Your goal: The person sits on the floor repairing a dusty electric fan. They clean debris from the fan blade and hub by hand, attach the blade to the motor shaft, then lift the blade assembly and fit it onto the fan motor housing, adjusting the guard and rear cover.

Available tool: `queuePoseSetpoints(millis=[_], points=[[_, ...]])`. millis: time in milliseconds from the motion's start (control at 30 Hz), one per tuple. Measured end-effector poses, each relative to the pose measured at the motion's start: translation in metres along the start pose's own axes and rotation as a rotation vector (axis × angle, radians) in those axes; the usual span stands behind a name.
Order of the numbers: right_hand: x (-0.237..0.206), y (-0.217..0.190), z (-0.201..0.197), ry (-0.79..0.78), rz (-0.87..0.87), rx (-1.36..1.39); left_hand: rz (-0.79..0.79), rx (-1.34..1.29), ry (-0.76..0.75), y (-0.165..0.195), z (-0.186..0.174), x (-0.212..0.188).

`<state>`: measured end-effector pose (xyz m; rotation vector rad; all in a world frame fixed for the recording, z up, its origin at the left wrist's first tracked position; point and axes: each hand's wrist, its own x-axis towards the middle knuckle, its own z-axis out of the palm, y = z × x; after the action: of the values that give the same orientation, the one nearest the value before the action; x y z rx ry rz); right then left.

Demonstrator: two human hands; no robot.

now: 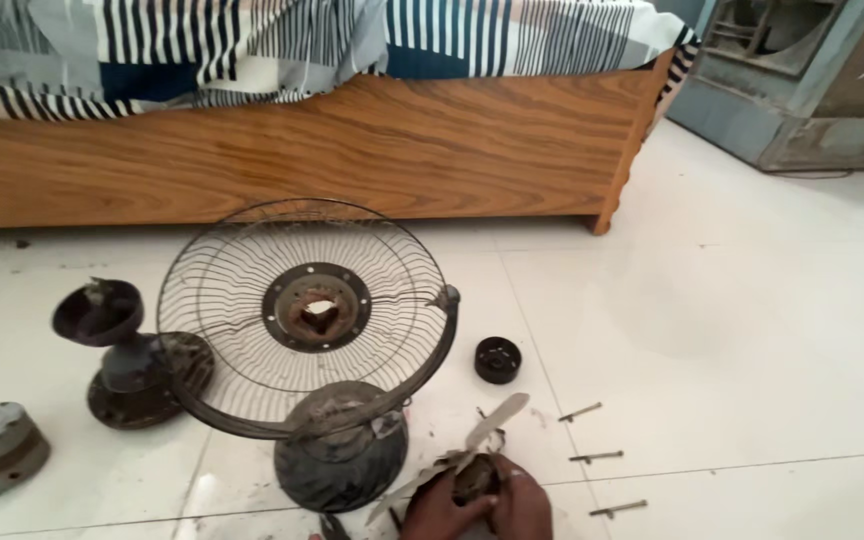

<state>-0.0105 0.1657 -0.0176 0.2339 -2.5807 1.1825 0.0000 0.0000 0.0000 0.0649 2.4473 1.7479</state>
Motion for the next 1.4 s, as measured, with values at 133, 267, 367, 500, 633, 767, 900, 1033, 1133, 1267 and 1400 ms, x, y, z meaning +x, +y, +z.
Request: queuePoseSetpoints(millis=[133, 267, 367, 500, 633, 767, 900, 1033, 1133, 1267, 1400], points=[[-0.011, -0.009, -0.007, 0.056, -0.114, 0.015, -0.07, 0.044, 0.001, 0.012, -0.011, 0.001], [-0.002, -0.026, -0.008, 0.076, -0.079, -0.051, -0.123, 0.094, 0.009, 0.012, -0.011, -0.011], [-0.006, -0.035, -0.002, 0.0, 0.159, -0.007, 0.022, 0.196, -0.015, 0.007, -0.021, -0.012], [-0.013, -0.036, -0.011, 0.04, -0.119, 0.024, -0.13, 0.015, 0.003, 0.007, -0.018, -0.005], [0.003, -0.041, 0.0, 0.026, 0.078, 0.099, 0.057, 0.166, 0.054, 0.004, -0.024, -0.005], [-0.013, -0.035, 0.005, 0.141, -0.23, 0.023, -0.066, -0.245, 0.054, 0.003, -0.025, -0.002], [-0.001, -0.04, 0.011, 0.127, 0.009, 0.005, 0.016, 0.005, 0.026, -0.001, -0.029, -0.005], [-0.013, -0.041, 0.008, 0.139, -0.059, 0.042, -0.03, -0.01, 0.056, -0.002, -0.028, -0.007], [-0.012, -0.047, 0.012, 0.123, 0.071, 0.059, 0.072, 0.067, 0.041, -0.005, -0.031, -0.008], [-0.012, -0.047, 0.016, 0.301, -0.185, 0.032, 0.056, 0.037, 0.046, -0.008, -0.032, -0.008], [-0.012, -0.04, 0.018, 0.196, 0.011, 0.054, 0.02, 0.041, 0.024, -0.005, -0.032, -0.009]])
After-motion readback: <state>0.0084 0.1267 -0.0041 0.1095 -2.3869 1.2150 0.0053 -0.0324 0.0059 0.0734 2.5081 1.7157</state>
